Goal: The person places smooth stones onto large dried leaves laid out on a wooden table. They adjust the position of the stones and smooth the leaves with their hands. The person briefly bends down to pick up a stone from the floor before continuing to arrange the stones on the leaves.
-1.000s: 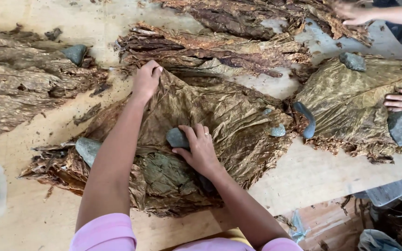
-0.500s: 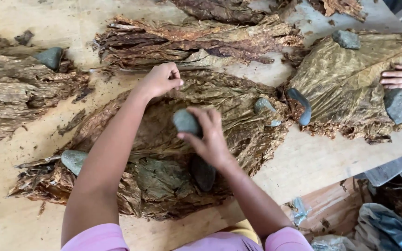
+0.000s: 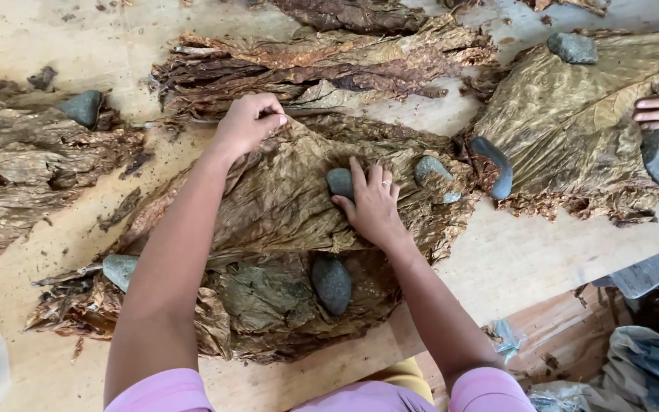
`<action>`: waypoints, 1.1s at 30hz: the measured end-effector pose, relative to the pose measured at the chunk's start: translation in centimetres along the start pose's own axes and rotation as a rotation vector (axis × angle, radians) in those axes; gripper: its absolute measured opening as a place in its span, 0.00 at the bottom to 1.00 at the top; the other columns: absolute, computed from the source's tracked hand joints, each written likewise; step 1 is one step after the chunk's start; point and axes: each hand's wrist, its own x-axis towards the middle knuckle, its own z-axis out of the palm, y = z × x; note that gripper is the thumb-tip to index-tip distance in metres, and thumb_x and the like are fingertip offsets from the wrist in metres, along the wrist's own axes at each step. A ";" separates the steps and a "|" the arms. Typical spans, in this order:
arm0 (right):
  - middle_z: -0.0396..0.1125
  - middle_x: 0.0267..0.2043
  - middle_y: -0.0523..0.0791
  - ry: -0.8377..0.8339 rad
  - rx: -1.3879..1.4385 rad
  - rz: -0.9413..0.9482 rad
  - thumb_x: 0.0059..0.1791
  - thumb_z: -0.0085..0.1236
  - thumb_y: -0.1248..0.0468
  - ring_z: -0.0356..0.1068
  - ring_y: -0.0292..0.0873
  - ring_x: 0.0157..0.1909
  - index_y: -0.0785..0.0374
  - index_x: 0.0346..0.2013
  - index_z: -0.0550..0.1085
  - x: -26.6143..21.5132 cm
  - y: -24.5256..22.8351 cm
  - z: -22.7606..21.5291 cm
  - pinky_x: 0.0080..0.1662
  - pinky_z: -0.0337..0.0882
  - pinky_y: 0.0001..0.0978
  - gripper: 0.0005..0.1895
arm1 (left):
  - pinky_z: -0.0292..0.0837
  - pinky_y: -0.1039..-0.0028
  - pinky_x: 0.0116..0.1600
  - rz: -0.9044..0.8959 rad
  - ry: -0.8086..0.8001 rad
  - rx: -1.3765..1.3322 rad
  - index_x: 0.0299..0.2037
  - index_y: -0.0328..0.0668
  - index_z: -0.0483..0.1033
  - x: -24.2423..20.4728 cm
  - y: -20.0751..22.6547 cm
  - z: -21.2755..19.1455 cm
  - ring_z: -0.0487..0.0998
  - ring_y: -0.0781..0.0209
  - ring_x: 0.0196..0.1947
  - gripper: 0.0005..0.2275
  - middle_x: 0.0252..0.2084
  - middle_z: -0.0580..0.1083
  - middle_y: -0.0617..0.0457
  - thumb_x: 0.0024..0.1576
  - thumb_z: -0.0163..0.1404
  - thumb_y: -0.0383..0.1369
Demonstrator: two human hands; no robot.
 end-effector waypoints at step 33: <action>0.52 0.49 0.50 0.038 -0.089 -0.010 0.43 0.57 0.44 0.52 0.55 0.54 0.64 0.65 0.53 0.8 1.4 3.2 0.52 0.55 0.47 0.44 | 0.69 0.55 0.47 0.030 -0.441 0.196 0.34 0.47 0.79 1.8 4.6 1.5 0.77 0.40 0.43 0.12 0.36 0.78 0.43 0.49 0.53 0.44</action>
